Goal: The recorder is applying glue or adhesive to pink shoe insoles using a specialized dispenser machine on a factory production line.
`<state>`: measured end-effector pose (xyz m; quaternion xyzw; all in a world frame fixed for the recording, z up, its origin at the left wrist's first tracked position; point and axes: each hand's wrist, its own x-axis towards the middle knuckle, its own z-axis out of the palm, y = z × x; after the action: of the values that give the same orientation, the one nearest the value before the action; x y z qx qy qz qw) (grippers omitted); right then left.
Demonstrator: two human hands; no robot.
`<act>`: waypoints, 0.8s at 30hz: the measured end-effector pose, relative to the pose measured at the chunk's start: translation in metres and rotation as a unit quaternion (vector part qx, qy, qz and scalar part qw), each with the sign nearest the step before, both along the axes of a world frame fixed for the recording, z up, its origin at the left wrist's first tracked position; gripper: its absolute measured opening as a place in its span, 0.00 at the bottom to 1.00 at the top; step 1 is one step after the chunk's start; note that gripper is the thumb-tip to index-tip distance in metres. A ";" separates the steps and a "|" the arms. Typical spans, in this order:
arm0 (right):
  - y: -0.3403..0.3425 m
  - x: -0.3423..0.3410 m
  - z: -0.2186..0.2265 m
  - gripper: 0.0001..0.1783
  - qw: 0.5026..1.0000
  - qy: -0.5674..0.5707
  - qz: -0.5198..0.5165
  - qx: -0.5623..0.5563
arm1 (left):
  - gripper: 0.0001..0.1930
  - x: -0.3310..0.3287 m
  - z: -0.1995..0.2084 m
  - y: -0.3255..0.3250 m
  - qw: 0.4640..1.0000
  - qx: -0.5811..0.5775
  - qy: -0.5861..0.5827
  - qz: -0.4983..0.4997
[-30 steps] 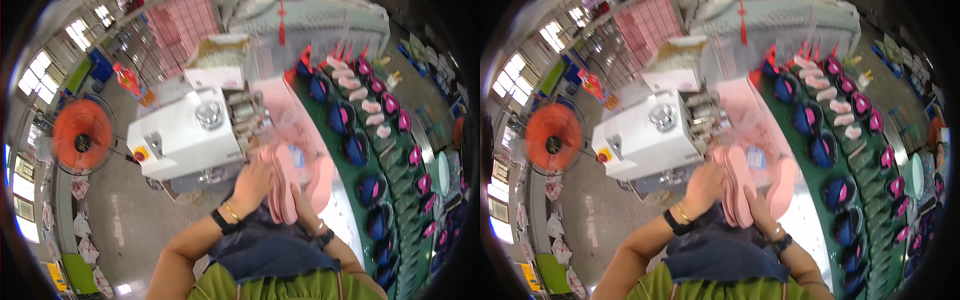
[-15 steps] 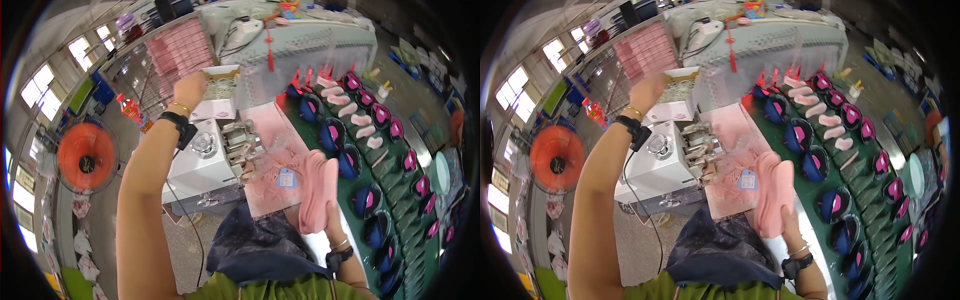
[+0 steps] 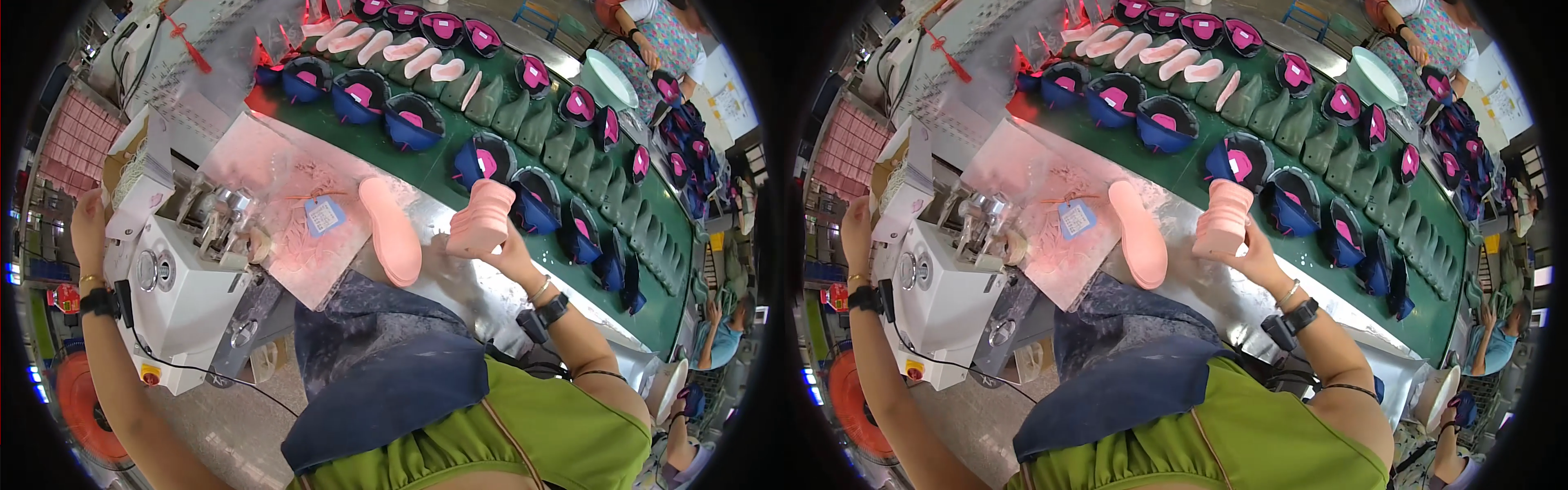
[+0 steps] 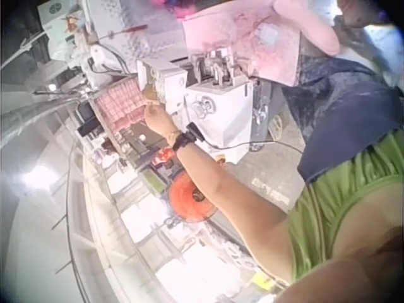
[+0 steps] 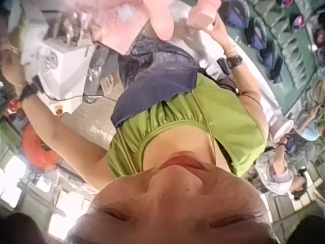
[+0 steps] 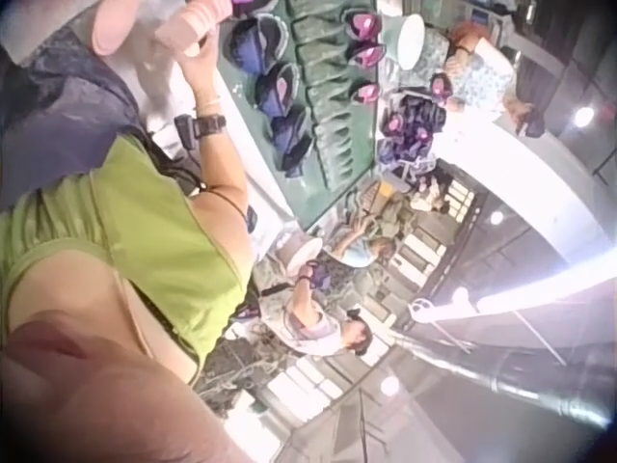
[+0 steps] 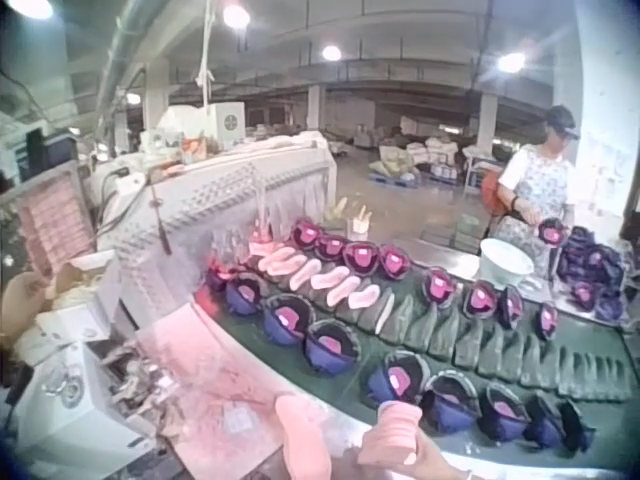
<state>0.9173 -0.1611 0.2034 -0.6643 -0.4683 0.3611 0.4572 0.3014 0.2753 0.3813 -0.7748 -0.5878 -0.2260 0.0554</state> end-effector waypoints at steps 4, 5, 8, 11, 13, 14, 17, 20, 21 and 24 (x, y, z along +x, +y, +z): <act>0.003 -0.012 -0.015 0.44 0.999 -0.009 0.028 -0.021 | 0.13 0.040 0.023 -0.052 0.995 -0.023 -0.083 -0.053; 0.005 -0.013 -0.015 0.44 0.998 0.002 0.025 -0.057 | 0.13 0.053 0.026 -0.070 0.994 -0.017 -0.081 -0.071; 0.012 -0.011 -0.009 0.42 0.999 -0.012 0.022 -0.044 | 0.11 0.097 0.032 -0.137 0.986 -0.029 -0.080 -0.145; 0.020 -0.008 -0.003 0.41 0.988 -0.142 0.023 -0.050 | 0.11 0.140 0.026 -0.203 0.969 -0.076 -0.057 -0.227; 0.024 -0.009 -0.003 0.41 0.970 -0.225 0.038 -0.083 | 0.13 0.165 0.007 -0.238 0.942 -0.160 -0.064 -0.287; 0.026 -0.012 -0.006 0.40 0.948 -0.295 0.035 -0.113 | 0.12 0.173 -0.004 -0.252 0.928 -0.206 -0.069 -0.304; 0.025 -0.020 -0.020 0.38 0.887 -0.417 0.058 -0.187 | 0.13 0.190 -0.046 -0.275 0.882 -0.339 -0.122 -0.303; 0.018 -0.027 -0.039 0.36 0.854 -0.475 0.061 -0.203 | 0.14 0.196 -0.088 -0.296 0.873 -0.345 -0.161 -0.305; 0.014 -0.028 -0.043 0.35 0.862 -0.479 0.038 -0.161 | 0.14 0.195 -0.100 -0.302 0.872 -0.344 -0.165 -0.308; 0.004 -0.027 -0.051 0.36 0.871 -0.477 -0.009 -0.119 | 0.15 0.189 -0.128 -0.321 0.854 -0.386 -0.204 -0.282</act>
<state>0.8901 -0.1568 0.1529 -0.8091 -0.5771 0.0493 0.0991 0.4902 -0.0457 0.2537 -0.8030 -0.3823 -0.1398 -0.4354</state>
